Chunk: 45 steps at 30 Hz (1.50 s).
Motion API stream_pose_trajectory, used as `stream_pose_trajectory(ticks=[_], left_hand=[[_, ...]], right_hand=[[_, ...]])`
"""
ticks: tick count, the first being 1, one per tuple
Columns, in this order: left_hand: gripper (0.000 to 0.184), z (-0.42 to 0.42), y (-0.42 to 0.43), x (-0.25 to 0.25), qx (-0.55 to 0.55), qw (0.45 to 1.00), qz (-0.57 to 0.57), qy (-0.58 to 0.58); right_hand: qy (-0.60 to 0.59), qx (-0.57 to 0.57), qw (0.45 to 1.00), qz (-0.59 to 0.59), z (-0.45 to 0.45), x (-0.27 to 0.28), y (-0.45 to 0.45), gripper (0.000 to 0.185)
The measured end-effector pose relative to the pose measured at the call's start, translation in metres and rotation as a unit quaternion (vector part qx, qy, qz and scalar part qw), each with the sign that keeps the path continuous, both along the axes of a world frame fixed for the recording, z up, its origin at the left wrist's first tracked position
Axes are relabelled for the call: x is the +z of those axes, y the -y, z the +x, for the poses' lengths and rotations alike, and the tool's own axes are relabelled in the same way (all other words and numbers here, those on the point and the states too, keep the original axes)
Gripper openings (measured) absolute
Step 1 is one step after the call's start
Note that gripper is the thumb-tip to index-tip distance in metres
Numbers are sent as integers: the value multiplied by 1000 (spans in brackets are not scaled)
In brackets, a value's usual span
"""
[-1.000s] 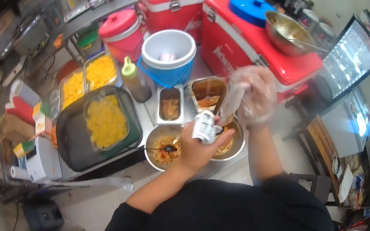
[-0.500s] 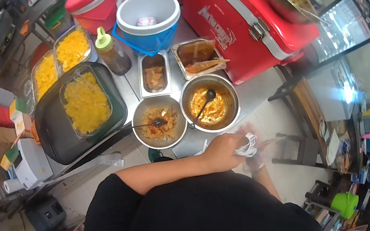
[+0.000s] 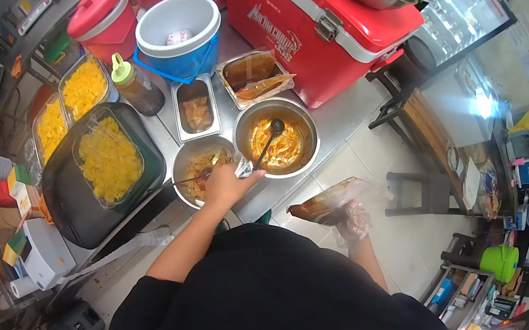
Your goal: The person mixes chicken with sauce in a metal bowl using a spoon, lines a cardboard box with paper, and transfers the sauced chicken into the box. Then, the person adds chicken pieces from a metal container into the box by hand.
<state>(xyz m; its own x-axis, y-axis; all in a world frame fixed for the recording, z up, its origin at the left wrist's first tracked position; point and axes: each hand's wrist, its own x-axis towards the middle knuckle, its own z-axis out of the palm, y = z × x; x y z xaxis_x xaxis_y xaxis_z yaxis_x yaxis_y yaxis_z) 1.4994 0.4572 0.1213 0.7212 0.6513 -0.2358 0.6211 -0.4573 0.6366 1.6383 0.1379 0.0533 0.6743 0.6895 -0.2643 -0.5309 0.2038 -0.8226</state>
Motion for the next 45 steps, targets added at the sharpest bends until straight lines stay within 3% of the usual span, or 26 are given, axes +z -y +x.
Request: stream_pose_trajectory(ticks=[3, 4, 7, 8, 11, 14, 17, 20, 23, 25, 26, 27, 28, 29, 32, 33, 35, 38, 39, 41, 45], left_hand=[[42, 7, 3, -12, 3, 996, -87, 10], [36, 10, 2, -15, 10, 992, -125, 18], [26, 10, 0, -29, 48, 965, -209, 150], [18, 8, 3, -4, 96, 952, -241, 162], [16, -8, -15, 0, 125, 923, -299, 208], [18, -32, -32, 14, 140, 902, -326, 247], [19, -51, -44, 35, 149, 907, -313, 241], [19, -61, -48, 32, 144, 898, -315, 270], [15, -54, -47, 24, 96, 920, -320, 205], [38, -46, -55, -23, 2, 963, -239, 129], [44, -39, -56, -6, -54, 993, -77, 74], [50, -34, -55, 18, -105, 990, 89, 20], [56, -27, -55, 35, -77, 993, 89, 21], [52, -18, -60, 36, -59, 982, 125, 132], [51, 3, -82, 41, -43, 993, 65, 92], [48, 9, -86, 52, -45, 995, 85, 28], [49, 9, -95, 49, -110, 988, 101, -41], [47, 4, -98, 5, -177, 971, -111, -117], [37, 4, -93, -6, -194, 967, -46, -159], [30, -4, -87, -20, -102, 966, -226, -70], [28, -14, -88, -21, -53, 968, -247, 4]], right_hand=[[-5, -23, 998, 55, -5, 28, -17, 42], [-19, -25, 997, 73, -7, 44, -27, 48], [-112, -90, 986, 80, -4, 59, -47, 53], [-159, -74, 980, 92, -5, 76, -53, 48], [-20, -10, 1000, -11, 7, 71, -53, 49], [84, 21, 995, -40, 9, 118, -86, 52], [117, 53, 989, -76, 34, 120, -101, 54], [144, 8, 987, -70, 43, 127, -117, 48], [136, -5, 989, -64, 49, 135, -121, 45], [126, -35, 989, -63, 48, 138, -122, 45], [134, -38, 989, -57, 51, 135, -119, 45], [141, -41, 988, -53, 53, 127, -113, 45], [149, -43, 987, -49, 55, 122, -107, 44], [152, -59, 985, -53, 55, 121, -100, 44], [140, -104, 983, -64, 49, 119, -86, 41], [128, -93, 986, -51, 48, 124, -81, 41], [100, -66, 992, -28, 48, 126, -74, 41], [78, -88, 990, -78, 63, 85, -55, 41], [87, -94, 987, -97, 63, 84, -57, 41], [113, -111, 979, -132, 69, 85, -62, 40], [219, -77, 942, -242, 82, 95, -85, 25]])
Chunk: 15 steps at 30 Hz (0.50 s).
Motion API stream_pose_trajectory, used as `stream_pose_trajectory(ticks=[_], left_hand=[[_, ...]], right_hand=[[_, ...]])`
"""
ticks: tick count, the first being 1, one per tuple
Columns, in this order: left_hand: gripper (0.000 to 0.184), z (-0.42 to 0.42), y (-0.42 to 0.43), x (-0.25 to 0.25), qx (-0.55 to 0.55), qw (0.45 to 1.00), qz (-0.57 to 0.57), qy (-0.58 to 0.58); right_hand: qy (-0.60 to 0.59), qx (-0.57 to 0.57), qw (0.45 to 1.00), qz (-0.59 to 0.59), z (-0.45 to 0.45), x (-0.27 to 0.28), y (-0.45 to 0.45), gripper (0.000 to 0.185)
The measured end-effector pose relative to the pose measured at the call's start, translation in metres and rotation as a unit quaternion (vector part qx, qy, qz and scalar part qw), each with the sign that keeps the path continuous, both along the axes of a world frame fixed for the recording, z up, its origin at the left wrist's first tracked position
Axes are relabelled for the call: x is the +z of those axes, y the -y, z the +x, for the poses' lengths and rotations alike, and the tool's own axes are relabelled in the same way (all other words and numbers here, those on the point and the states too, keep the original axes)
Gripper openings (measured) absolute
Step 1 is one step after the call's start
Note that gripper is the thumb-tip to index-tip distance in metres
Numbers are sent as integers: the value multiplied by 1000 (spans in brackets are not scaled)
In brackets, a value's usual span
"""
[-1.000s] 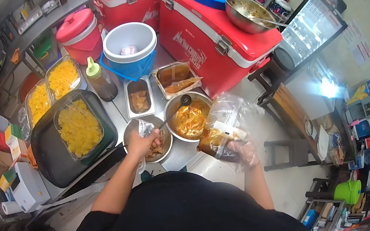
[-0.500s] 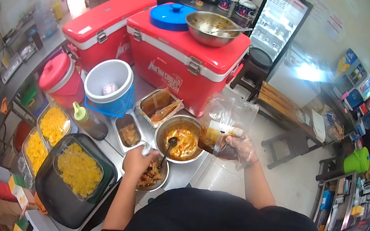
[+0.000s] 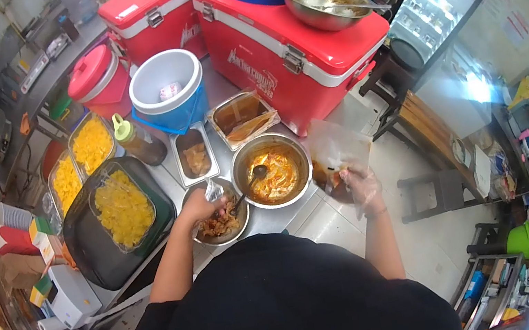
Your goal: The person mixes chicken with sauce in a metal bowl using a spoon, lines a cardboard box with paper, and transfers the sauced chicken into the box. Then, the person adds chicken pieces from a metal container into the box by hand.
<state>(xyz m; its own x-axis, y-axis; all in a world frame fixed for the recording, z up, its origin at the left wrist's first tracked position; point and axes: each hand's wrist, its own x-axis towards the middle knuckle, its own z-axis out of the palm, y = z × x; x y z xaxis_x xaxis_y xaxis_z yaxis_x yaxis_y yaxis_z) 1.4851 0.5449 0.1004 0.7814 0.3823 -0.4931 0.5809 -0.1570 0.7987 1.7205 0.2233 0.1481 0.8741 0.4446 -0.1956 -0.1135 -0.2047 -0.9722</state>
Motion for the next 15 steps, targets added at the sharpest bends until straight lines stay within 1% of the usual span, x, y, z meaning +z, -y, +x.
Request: stream_pose_trajectory(ticks=[1, 2, 3, 4, 6, 8, 9, 12, 13, 15], left_hand=[[28, 1, 4, 3, 31, 999, -5, -8], [28, 2, 8, 9, 64, 998, -9, -16], [33, 4, 16, 22, 62, 997, 4, -49], [35, 0, 17, 10, 28, 997, 52, -57], [41, -2, 29, -8, 93, 995, -20, 36], [43, -4, 31, -13, 105, 988, -94, 60], [45, -6, 31, -14, 110, 982, -132, 73], [40, -16, 27, -17, 54, 997, -25, 58], [37, -21, 29, -18, 47, 996, -24, 70], [31, -32, 36, -12, 31, 995, -23, 93]], right_hand=[[21, 9, 1000, 13, 6, -6, -6, 20], [24, 21, 999, 36, 12, -6, -14, 21], [27, 34, 997, 60, 16, -5, -22, 21], [30, 48, 995, 84, 21, -4, -32, 21], [61, 79, 993, 71, 26, 2, -54, 19], [102, 128, 985, 52, 26, 17, -74, 18], [82, 134, 986, 61, 24, 24, -83, 17], [44, 151, 984, 88, 19, 45, -105, 18], [76, 162, 981, 77, 23, 42, -110, 18], [81, 191, 976, 60, 22, 51, -121, 15]])
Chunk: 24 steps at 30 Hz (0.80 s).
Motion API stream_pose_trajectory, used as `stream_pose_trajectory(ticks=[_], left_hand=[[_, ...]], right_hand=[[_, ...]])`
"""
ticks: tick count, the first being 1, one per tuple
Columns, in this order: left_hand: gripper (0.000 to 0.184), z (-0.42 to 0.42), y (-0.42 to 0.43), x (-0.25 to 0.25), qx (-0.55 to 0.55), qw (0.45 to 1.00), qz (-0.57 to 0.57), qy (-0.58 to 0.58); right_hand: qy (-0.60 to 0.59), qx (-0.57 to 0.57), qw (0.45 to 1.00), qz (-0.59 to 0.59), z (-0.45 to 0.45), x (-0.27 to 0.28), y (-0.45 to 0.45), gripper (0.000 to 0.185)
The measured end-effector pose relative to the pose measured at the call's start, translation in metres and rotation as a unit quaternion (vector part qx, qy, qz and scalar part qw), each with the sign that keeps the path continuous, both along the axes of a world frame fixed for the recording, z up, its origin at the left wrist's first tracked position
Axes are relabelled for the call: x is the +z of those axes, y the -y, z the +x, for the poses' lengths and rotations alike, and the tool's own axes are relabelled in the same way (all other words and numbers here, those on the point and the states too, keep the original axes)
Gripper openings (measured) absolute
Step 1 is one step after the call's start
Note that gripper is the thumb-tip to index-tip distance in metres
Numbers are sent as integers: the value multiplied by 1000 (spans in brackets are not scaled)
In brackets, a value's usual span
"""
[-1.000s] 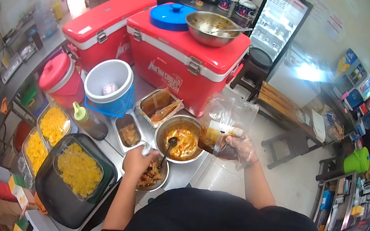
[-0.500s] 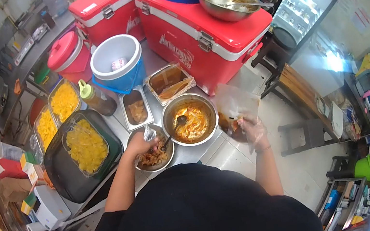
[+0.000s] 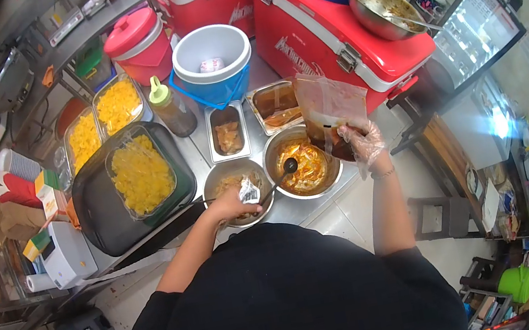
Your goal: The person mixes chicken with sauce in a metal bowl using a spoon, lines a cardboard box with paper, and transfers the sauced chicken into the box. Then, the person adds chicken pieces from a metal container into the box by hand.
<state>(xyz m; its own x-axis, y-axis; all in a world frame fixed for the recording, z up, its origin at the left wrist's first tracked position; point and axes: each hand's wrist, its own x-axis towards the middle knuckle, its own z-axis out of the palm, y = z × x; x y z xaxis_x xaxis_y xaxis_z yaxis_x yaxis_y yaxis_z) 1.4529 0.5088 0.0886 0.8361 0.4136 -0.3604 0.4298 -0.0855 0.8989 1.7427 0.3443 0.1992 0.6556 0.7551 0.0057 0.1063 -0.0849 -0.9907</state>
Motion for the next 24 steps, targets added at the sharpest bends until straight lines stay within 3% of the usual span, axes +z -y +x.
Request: stream_pose_trajectory(ticks=[3, 7, 8, 11, 12, 16, 20, 23, 24], left_hand=[[29, -11, -3, 1, -34, 997, -66, -34], [27, -34, -20, 8, 81, 988, -123, 37], [24, -36, -21, 31, 115, 988, -96, 25], [23, -45, -42, 15, 165, 985, -53, 14], [15, -47, -44, 19, 174, 983, -53, 32], [20, -48, -56, 16, 247, 961, -102, 68], [26, -43, -60, -13, 287, 945, -109, 111], [30, -35, -63, -64, 318, 941, -91, 64], [29, -37, -59, -45, 322, 932, -131, 100]], right_hand=[[55, 48, 996, -45, 4, 9, -13, 18], [82, 165, 980, -82, 13, 27, -36, 19], [95, 203, 970, -99, 15, 33, -44, 19], [233, 226, 930, -173, -10, 70, -77, 21], [265, 249, 908, -209, -8, 71, -88, 23], [233, 281, 892, -268, -28, 81, -131, 24], [385, 322, 802, -324, -52, 95, -167, 26], [431, 355, 747, -362, -63, 90, -188, 29], [431, 365, 728, -388, -72, 95, -194, 33]])
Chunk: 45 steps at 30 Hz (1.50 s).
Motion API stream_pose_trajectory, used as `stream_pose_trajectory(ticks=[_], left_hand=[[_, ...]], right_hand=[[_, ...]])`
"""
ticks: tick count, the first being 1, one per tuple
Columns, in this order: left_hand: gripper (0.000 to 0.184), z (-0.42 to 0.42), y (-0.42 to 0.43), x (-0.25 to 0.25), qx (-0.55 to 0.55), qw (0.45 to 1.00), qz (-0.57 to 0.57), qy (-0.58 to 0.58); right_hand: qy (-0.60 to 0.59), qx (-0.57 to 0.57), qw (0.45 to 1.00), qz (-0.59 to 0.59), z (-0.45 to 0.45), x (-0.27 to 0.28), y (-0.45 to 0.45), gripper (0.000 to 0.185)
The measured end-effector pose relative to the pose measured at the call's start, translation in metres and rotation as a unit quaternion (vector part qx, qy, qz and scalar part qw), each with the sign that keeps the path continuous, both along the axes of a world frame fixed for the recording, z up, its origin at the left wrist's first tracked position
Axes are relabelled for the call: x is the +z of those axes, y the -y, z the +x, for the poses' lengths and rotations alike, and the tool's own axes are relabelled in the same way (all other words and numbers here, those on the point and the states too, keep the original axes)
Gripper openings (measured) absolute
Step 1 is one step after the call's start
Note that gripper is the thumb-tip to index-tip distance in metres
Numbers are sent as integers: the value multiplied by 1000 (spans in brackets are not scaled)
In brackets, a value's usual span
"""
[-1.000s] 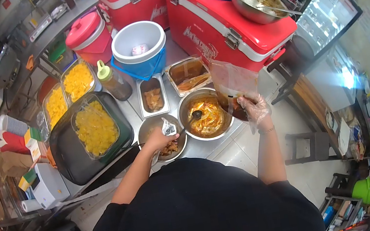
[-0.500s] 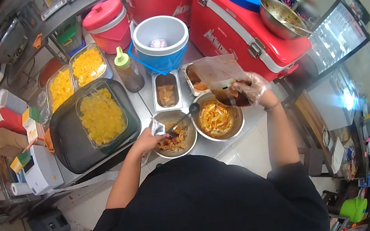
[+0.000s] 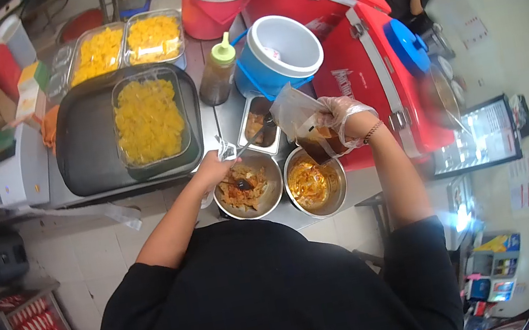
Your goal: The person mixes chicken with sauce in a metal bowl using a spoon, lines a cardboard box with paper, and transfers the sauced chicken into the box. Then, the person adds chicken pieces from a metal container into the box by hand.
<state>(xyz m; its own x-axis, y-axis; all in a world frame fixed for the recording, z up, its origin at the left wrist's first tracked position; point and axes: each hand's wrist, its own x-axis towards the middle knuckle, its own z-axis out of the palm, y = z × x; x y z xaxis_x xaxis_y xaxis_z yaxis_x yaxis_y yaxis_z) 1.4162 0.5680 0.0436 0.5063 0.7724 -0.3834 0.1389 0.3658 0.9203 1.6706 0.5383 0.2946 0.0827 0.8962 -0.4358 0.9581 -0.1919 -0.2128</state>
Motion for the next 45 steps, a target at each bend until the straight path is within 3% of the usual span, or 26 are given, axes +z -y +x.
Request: stream_pose_trajectory(ticks=[3, 4, 7, 11, 19, 28, 45], left_hand=[[24, -12, 9, 68, -9, 998, 0, -67], [62, -17, 4, 73, -48, 997, -32, -60], [20, -12, 9, 56, 6, 999, -8, -48], [18, -7, 5, 28, -8, 997, -64, 33], [20, -13, 7, 38, 3, 999, -50, 0], [20, -12, 8, 30, -13, 998, -40, 41], [20, -11, 11, 21, -13, 999, -30, 41]], right_hand=[[51, 29, 997, -50, -13, 1, -16, 37], [69, 41, 995, -60, -15, 1, -20, 37], [66, 67, 995, -25, -14, -5, -28, 21], [94, 94, 990, -45, -15, -3, -41, 23], [169, 106, 976, -91, -42, 15, -57, 40], [205, 137, 964, -102, -42, 13, -63, 42], [147, 99, 978, -108, -31, 17, -60, 41]])
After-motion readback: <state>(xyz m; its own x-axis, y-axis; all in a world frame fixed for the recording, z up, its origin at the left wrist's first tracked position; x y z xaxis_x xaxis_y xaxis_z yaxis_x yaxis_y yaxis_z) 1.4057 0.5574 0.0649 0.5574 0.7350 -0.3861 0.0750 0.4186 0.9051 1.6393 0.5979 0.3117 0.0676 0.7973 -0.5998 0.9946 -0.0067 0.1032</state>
